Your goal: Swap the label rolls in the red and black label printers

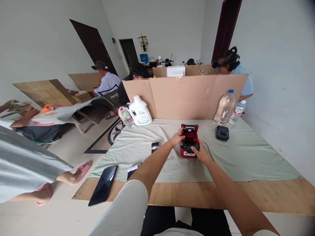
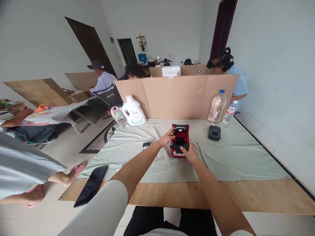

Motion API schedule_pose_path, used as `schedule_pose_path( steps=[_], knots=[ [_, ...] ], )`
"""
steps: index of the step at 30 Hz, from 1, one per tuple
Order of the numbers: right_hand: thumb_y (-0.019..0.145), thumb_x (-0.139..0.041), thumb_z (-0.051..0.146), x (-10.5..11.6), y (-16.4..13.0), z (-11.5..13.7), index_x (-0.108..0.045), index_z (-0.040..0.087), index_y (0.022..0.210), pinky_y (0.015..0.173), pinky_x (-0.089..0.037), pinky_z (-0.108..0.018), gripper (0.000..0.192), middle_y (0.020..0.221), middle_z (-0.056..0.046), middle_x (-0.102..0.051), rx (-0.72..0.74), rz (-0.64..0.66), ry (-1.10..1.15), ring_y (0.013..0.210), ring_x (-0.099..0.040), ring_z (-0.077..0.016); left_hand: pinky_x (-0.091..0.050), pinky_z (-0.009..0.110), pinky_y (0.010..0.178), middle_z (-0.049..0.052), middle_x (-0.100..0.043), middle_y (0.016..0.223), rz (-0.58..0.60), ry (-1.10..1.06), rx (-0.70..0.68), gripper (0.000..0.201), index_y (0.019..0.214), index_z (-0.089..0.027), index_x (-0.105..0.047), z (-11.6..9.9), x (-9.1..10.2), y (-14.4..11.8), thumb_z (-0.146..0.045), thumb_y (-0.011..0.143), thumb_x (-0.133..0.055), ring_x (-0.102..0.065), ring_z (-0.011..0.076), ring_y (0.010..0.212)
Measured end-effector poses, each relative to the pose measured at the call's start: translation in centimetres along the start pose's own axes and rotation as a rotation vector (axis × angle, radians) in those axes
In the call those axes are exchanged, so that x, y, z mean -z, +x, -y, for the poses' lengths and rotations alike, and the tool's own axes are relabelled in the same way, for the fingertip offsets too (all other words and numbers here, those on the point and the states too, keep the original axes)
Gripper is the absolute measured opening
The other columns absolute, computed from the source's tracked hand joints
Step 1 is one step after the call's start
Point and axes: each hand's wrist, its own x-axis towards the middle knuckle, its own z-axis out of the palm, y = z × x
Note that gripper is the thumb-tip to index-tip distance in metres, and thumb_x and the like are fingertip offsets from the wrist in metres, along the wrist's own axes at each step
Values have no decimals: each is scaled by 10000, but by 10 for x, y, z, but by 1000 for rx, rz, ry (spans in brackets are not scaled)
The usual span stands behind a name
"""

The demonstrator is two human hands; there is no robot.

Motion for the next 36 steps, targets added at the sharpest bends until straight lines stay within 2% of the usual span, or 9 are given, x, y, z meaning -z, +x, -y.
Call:
schedule_pose_path(
  steps=[2,5,8,12,19,23,27,31,36],
  knots=[
    [729,-582,618,0,-1,0,-381,161,1385,972,-429,-494,825,1279,-143,-565,-11,-14,1,1169,-533,-331,-338,364,1046,106,-491,1359,-9,268,-37,580,1349,-165,-451,-2,-3,3,-144,773,-514,-471,232,1203],
    [819,-466,613,-1,-6,-4,-374,159,1394,1012,-402,-492,738,1320,-139,-532,22,-23,74,1215,-500,-305,-340,358,1037,83,-628,1184,-48,702,-83,348,1107,-175,-656,-11,-10,6,-176,802,-490,-486,246,1178],
    [885,-344,592,-6,-13,-12,-343,154,1411,1074,-343,-476,685,1394,-134,-458,70,-33,145,1290,-423,-270,-389,343,969,53,-672,1106,52,949,-78,312,1053,-221,-679,-23,-20,12,-209,840,-451,-546,229,1098],
    [877,-314,626,-17,-27,-30,-352,147,1406,1106,-285,-490,715,1429,-139,-409,98,-103,180,1328,-364,-279,-348,394,994,72,-672,1111,226,1117,-36,293,1048,-222,-675,-34,-35,25,-203,791,-537,-574,247,1070],
    [894,-351,564,-25,-36,-40,-365,182,1401,1090,-303,-479,635,1406,-114,-441,153,-152,184,1294,-402,-264,-303,468,1013,140,-696,988,335,1136,42,239,882,-152,-705,-31,-49,45,-127,652,-646,-594,305,1031],
    [895,-350,552,-23,-36,-38,-358,176,1402,1080,-316,-469,631,1395,-115,-452,140,-141,170,1278,-417,-251,-289,486,1018,148,-704,900,309,1090,79,183,793,-161,-702,-27,-53,52,-127,613,-684,-603,322,1007],
    [890,-343,563,-21,-36,-38,-369,158,1393,1070,-324,-471,647,1387,-130,-459,127,-134,141,1272,-424,-256,-281,493,1020,135,-699,866,268,1003,45,169,730,-176,-673,-24,-52,50,-110,579,-711,-599,337,1000],
    [884,-329,580,-20,-36,-37,-396,147,1374,1062,-337,-465,657,1362,-138,-484,115,-133,127,1259,-441,-258,-256,463,1050,88,-689,958,220,902,-9,267,887,-205,-643,-21,-39,35,-153,632,-704,-583,301,1034],
    [872,-356,583,-19,-37,-35,-393,147,1373,1035,-367,-456,665,1332,-140,-509,113,-103,75,1216,-478,-258,-321,411,1022,123,-589,1182,149,798,-92,363,1086,-177,-555,-20,-29,18,-172,732,-639,-538,286,1117]
  ],
)
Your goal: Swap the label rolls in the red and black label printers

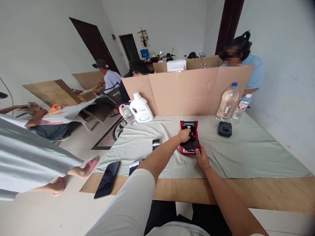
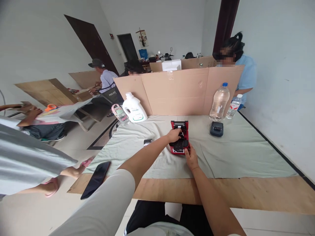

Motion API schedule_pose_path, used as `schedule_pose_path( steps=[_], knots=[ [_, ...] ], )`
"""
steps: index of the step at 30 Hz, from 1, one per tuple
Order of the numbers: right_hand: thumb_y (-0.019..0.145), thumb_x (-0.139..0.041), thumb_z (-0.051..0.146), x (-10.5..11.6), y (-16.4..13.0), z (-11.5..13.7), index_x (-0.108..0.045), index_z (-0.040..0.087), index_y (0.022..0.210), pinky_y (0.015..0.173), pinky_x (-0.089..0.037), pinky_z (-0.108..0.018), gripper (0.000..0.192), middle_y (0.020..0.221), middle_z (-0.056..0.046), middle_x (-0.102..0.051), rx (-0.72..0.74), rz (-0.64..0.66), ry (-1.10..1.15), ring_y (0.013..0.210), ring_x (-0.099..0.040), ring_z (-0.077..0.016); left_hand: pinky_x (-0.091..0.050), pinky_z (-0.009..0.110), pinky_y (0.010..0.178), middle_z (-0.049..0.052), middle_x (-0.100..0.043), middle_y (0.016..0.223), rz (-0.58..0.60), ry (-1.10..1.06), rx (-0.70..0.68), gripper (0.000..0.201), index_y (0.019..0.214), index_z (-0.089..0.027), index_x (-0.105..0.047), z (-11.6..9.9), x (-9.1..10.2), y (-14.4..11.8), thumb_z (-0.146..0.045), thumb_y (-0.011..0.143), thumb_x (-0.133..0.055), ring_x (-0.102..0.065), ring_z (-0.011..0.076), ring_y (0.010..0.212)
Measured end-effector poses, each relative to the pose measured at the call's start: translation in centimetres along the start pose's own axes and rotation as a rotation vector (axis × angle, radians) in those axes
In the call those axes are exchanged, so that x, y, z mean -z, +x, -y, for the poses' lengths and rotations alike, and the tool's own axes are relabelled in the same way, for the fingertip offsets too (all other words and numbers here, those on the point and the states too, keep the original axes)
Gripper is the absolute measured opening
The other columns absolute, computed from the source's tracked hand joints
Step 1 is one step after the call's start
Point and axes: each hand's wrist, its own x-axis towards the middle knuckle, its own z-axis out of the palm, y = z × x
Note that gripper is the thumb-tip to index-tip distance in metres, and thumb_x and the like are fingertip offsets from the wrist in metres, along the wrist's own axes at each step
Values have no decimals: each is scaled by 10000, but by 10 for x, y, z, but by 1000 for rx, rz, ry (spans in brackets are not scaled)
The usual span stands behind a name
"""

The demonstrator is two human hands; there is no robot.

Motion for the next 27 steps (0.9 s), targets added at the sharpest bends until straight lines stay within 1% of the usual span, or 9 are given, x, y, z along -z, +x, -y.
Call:
schedule_pose_path(
  steps=[3,6,8,11,13,15,19,23,27],
  knots=[
    [861,-380,583,1,0,0,-387,129,1374,1015,-387,-465,685,1324,-155,-511,0,7,-14,1200,-489,-269,-357,395,999,114,-583,1167,-59,-123,-17,353,1082,-164,-546,-5,1,-6,-158,741,-634,-536,267,1104],
    [866,-380,569,2,1,-1,-391,130,1370,998,-407,-465,669,1313,-159,-519,8,16,17,1173,-516,-265,-410,363,947,88,-606,1086,-144,-447,-44,322,1072,-149,-540,2,9,-22,-161,760,-620,-559,220,1025],
    [861,-387,570,3,1,-2,-403,137,1362,1010,-394,-484,663,1310,-156,-522,20,15,28,1182,-510,-273,-451,349,879,79,-615,1022,-98,-708,-65,311,1076,-133,-538,21,22,-43,-207,783,-610,-582,196,945],
    [862,-387,571,4,1,-2,-421,159,1352,1041,-353,-497,641,1315,-142,-522,24,11,1,1214,-482,-281,-483,333,787,83,-619,978,28,-932,-12,400,1078,-122,-551,75,54,-88,-324,750,-658,-597,187,865],
    [870,-373,573,4,1,-1,-420,172,1354,1046,-347,-488,630,1321,-134,-519,22,11,-21,1222,-475,-278,-489,322,762,88,-616,1007,30,-887,125,466,1064,-129,-569,120,77,-123,-356,681,-708,-590,194,879],
    [871,-365,581,5,0,0,-416,177,1357,1046,-348,-485,634,1328,-131,-513,29,5,-30,1227,-470,-280,-490,292,736,88,-623,1033,33,-734,313,465,1045,-133,-594,166,94,-156,-328,643,-720,-584,202,898],
    [873,-362,584,4,0,1,-423,183,1350,1042,-354,-479,626,1315,-130,-523,52,-4,-31,1217,-478,-277,-479,252,670,66,-662,1028,125,-400,631,427,995,-169,-640,236,102,-203,-248,583,-719,-601,221,896],
    [874,-356,585,4,1,-1,-418,184,1352,1044,-350,-478,627,1316,-129,-522,58,-1,-39,1219,-475,-275,-466,250,735,68,-656,1110,145,-107,698,441,1002,-201,-641,262,86,-217,-167,565,-699,-605,235,965],
    [870,-372,583,4,0,-3,-408,174,1362,1034,-365,-473,640,1323,-136,-515,25,4,-37,1212,-481,-279,-460,308,793,126,-627,1156,153,55,698,481,1027,-171,-628,258,76,-207,-114,552,-677,-586,291,1017]
  ],
)
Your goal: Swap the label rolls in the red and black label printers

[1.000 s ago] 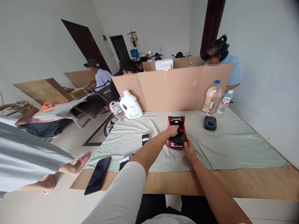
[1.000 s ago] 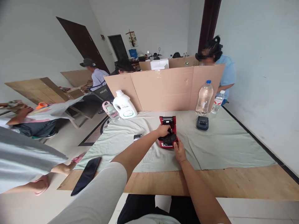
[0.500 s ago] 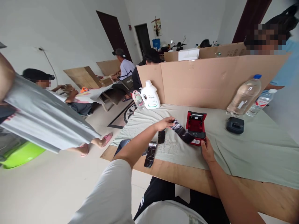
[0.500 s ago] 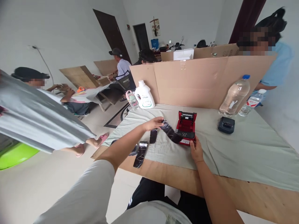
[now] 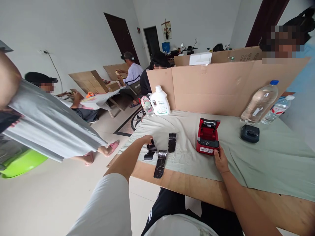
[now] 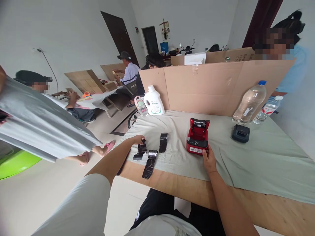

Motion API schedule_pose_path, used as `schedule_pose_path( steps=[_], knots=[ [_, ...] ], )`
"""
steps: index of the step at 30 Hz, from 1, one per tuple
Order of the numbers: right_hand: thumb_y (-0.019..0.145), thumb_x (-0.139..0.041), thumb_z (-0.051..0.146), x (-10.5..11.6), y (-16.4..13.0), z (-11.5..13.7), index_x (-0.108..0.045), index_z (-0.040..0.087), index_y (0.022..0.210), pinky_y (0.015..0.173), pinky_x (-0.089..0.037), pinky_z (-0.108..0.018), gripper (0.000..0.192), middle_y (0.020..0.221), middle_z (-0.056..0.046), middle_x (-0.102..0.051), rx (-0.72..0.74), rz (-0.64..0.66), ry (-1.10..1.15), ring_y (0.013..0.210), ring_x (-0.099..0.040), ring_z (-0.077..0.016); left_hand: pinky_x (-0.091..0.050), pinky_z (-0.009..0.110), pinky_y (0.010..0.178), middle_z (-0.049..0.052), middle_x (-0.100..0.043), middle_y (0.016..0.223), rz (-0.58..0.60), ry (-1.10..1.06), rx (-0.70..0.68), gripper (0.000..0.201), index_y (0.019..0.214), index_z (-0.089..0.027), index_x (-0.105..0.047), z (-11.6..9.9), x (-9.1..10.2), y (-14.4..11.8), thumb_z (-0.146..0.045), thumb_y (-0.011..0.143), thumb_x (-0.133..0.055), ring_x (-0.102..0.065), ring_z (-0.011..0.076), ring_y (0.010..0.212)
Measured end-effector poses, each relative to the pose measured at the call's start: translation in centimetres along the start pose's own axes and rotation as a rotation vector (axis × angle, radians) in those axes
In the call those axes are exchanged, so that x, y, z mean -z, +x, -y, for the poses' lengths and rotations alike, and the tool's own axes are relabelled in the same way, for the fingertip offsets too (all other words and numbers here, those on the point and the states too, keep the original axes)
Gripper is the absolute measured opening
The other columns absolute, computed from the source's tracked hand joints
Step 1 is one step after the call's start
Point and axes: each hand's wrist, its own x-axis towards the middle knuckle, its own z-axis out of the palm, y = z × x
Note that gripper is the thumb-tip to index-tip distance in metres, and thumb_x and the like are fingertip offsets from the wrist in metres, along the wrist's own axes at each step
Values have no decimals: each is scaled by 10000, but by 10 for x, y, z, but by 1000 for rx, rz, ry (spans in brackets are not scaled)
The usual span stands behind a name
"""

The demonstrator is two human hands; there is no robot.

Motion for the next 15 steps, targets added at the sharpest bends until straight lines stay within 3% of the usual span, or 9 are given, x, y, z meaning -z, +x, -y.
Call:
schedule_pose_path(
  steps=[4,8,11,15],
  knots=[
    [874,-385,567,0,0,-1,-405,186,1362,996,-410,-458,619,1299,-125,-534,-11,10,34,1156,-528,-269,-415,340,913,140,-487,1339,-95,19,-47,538,1213,-173,-533,-39,1,9,-140,678,-584,-475,294,1190],
    [870,-378,579,-1,0,0,-416,190,1353,1024,-379,-474,621,1289,-120,-541,2,4,19,1188,-501,-269,-305,325,1047,98,-429,1402,-211,49,-289,541,1306,-188,-465,-98,-8,18,-136,769,-506,-377,251,1288],
    [869,-366,592,0,0,1,-419,183,1352,1039,-362,-473,634,1305,-125,-528,9,5,20,1206,-487,-269,-311,399,1037,118,-440,1385,-157,87,-370,633,1318,-206,-453,-133,-20,23,-97,706,-569,-375,304,1285],
    [866,-371,599,-1,-1,2,-409,170,1359,1005,-399,-458,654,1303,-137,-527,-19,17,45,1165,-518,-266,-352,436,978,175,-525,1239,-107,86,-307,517,1117,-154,-588,-148,-31,23,-23,616,-587,-428,356,1215]
  ],
)
